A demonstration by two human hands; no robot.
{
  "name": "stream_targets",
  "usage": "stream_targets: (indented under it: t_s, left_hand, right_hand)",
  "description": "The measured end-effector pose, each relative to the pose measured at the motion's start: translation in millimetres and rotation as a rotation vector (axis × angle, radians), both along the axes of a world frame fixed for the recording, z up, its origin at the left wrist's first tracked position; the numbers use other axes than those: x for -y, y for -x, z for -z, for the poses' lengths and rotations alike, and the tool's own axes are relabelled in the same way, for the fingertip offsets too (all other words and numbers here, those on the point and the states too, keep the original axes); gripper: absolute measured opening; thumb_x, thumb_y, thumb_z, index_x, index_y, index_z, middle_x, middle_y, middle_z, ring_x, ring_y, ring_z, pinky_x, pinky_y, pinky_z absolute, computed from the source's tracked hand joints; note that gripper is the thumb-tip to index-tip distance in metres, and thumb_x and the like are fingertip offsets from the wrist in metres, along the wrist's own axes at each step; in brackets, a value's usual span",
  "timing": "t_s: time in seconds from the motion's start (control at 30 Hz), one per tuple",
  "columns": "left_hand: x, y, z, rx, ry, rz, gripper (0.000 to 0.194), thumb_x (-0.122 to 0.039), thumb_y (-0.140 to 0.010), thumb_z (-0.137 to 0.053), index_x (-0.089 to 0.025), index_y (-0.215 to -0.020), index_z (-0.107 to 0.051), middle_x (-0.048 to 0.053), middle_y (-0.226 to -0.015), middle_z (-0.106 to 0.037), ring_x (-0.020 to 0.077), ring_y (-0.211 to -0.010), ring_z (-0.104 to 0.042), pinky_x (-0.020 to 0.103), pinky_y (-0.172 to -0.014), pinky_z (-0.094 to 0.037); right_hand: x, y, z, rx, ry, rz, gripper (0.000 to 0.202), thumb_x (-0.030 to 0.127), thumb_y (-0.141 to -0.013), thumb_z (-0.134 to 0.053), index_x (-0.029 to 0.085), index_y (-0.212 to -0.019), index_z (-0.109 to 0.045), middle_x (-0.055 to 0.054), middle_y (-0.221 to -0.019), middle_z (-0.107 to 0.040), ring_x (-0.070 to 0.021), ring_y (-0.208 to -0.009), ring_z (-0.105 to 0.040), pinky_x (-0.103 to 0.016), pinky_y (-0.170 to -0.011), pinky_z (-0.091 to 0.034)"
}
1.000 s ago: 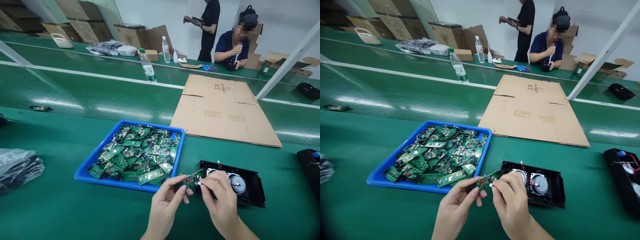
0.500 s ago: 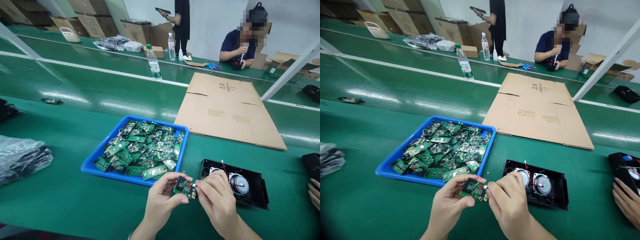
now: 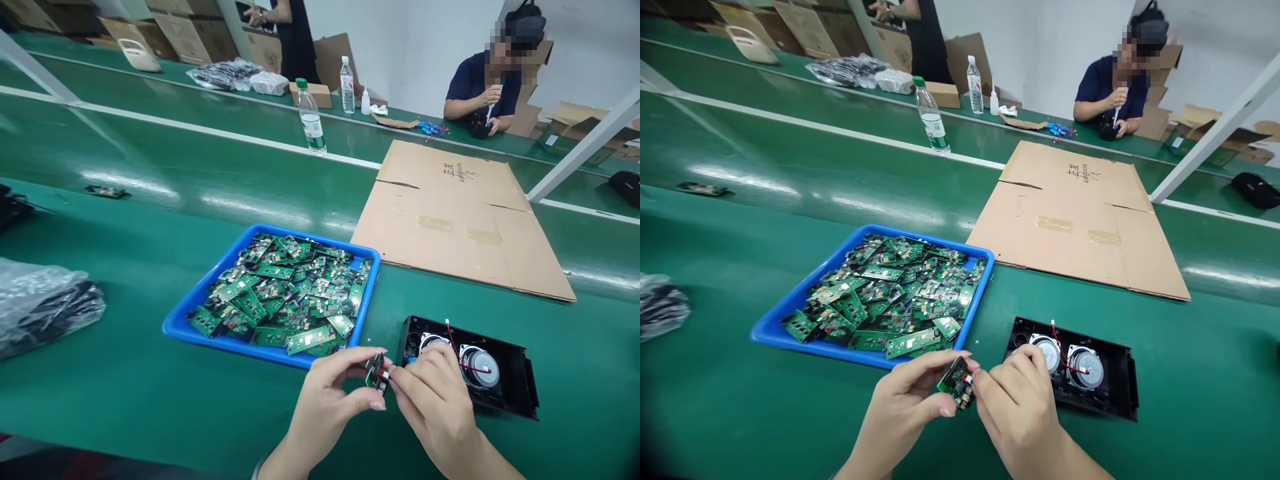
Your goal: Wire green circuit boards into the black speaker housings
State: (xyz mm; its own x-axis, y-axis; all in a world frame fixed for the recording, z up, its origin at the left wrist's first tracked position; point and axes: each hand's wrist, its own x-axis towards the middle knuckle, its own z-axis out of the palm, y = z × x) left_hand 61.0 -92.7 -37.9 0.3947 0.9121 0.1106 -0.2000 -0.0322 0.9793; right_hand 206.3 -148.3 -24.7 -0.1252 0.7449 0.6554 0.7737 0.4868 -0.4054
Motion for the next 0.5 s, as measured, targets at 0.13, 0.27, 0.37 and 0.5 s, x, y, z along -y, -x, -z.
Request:
stream_targets:
  t_s: [0.13,0.27,0.37,0.5]
  left_hand:
    - [2.1,-0.8,-3.1,-0.012,0.012,0.017,0.034,-0.028,-0.056,-0.079,-0.035,-0.088,-0.071,-0.005,-0.077,-0.074,0.0116,-0.056,-0.067,0.014,-0.055,-0.055]
    - [3.1,-1.1,-3.7,-0.142,-0.293,-0.022,0.041,-0.031,-0.054,-0.08,-0.033,-0.094,-0.07,-0.002,-0.075,-0.074,0.0141,-0.063,-0.068,0.017,-0.058,-0.055]
    - [3.3,0.4,-1.9,-0.214,-0.429,-0.02,0.04,-0.035,-0.057,-0.077,-0.029,-0.095,-0.069,0.0,-0.072,-0.074,0.0147,-0.062,-0.067,0.018,-0.056,-0.053]
    - [4.7,1.0,-1.4,-0.216,-0.428,-0.027,0.036,-0.038,-0.059,-0.075,-0.026,-0.092,-0.069,0.001,-0.067,-0.073,0.0148,-0.057,-0.066,0.019,-0.053,-0.054]
  right_hand:
    - [1.2,-0.5,-1.0,0.029,0.014,0.002,0.011,0.002,-0.082,-0.053,0.01,-0.089,-0.057,-0.003,-0.064,-0.061,-0.0113,-0.058,-0.047,-0.033,-0.062,-0.038]
    - [3.7,-0.8,-0.9,0.067,0.029,0.011,0.011,0.003,-0.082,-0.051,0.01,-0.086,-0.059,-0.002,-0.061,-0.06,-0.0109,-0.056,-0.045,-0.033,-0.064,-0.038]
    - [4.7,-1.3,-1.4,0.094,0.013,0.002,0.01,0.004,-0.082,-0.051,0.009,-0.087,-0.059,-0.002,-0.059,-0.058,-0.0109,-0.055,-0.043,-0.033,-0.063,-0.038]
    - [4.3,-3.2,-1.3,0.099,-0.01,-0.023,0.012,0.004,-0.083,-0.049,0.007,-0.088,-0.06,-0.003,-0.058,-0.057,-0.0116,-0.056,-0.041,-0.032,-0.061,-0.038]
